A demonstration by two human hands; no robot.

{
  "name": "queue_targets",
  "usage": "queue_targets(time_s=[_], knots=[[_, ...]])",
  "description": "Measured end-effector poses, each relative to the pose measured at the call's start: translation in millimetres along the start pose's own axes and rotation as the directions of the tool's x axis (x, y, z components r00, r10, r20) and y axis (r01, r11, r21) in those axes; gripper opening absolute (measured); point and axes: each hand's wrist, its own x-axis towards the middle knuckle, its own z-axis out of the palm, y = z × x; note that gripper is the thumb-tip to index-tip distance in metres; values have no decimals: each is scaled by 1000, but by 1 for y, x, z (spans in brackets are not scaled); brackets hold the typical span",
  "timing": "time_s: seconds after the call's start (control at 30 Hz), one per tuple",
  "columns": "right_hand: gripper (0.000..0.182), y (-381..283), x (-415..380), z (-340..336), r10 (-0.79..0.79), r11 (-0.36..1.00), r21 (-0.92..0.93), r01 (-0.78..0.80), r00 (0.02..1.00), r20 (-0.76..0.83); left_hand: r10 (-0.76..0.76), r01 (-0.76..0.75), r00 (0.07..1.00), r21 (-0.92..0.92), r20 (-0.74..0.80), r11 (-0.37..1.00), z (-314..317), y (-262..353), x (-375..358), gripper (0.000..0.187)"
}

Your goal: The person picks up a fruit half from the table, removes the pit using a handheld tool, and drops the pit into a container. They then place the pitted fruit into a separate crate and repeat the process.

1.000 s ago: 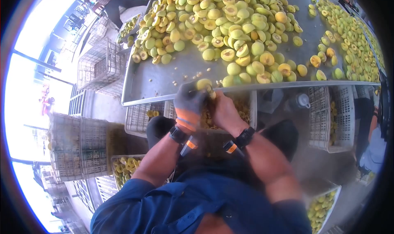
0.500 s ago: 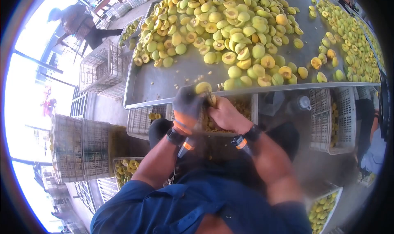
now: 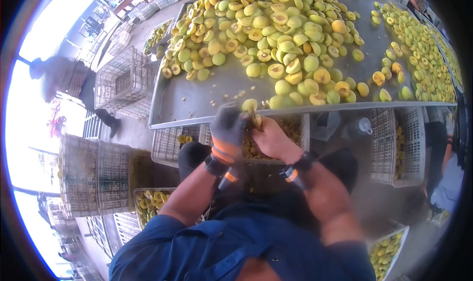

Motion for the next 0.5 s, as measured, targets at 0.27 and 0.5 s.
queue_targets(time_s=[0.27,0.5], knots=[[25,16,4,2,-154,948,-283,146,988,-6,-120,116,991,-62,-62,991,-4,-10,2,18],[24,-22,-7,8,283,942,-226,-247,948,146,-273,255,959,-183,-78,949,9,-9,25,31]])
